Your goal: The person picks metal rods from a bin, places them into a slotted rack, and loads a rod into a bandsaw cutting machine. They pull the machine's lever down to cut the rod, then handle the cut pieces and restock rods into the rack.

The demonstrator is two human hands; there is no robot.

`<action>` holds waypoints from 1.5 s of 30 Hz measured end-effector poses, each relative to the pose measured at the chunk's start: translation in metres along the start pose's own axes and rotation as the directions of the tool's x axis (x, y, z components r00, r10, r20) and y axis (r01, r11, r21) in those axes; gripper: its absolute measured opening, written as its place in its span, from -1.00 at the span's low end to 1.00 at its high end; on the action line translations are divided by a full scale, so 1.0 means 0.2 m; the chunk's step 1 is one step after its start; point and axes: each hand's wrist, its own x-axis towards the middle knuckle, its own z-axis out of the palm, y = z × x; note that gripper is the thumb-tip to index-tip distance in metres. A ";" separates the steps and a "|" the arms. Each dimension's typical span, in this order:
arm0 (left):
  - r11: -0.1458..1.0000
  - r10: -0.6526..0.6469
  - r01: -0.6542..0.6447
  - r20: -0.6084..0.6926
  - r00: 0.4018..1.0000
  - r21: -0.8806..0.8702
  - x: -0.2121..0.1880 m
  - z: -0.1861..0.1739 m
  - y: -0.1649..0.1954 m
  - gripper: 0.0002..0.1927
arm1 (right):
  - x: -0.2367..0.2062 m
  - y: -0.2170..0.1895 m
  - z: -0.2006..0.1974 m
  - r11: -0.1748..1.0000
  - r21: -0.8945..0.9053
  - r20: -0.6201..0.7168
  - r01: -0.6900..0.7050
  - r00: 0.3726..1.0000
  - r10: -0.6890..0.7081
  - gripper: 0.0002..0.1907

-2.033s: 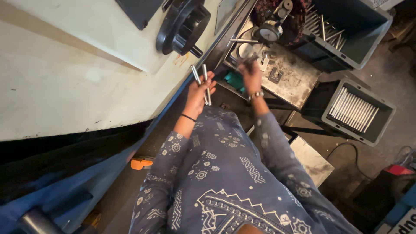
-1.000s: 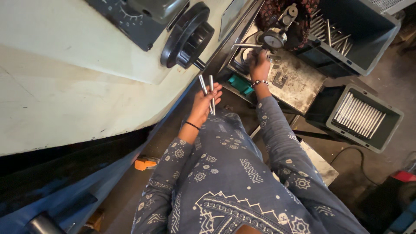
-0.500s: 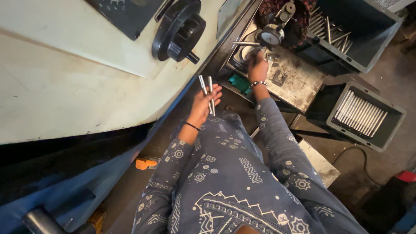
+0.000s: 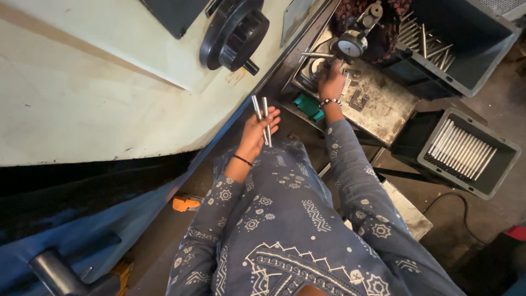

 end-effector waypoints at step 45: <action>0.973 -0.031 0.026 0.016 0.999 0.231 0.04 0.24 -0.24 -0.59 | -0.62 0.19 -0.33 -0.327 0.587 0.809 -0.741 0.545 0.219 -0.63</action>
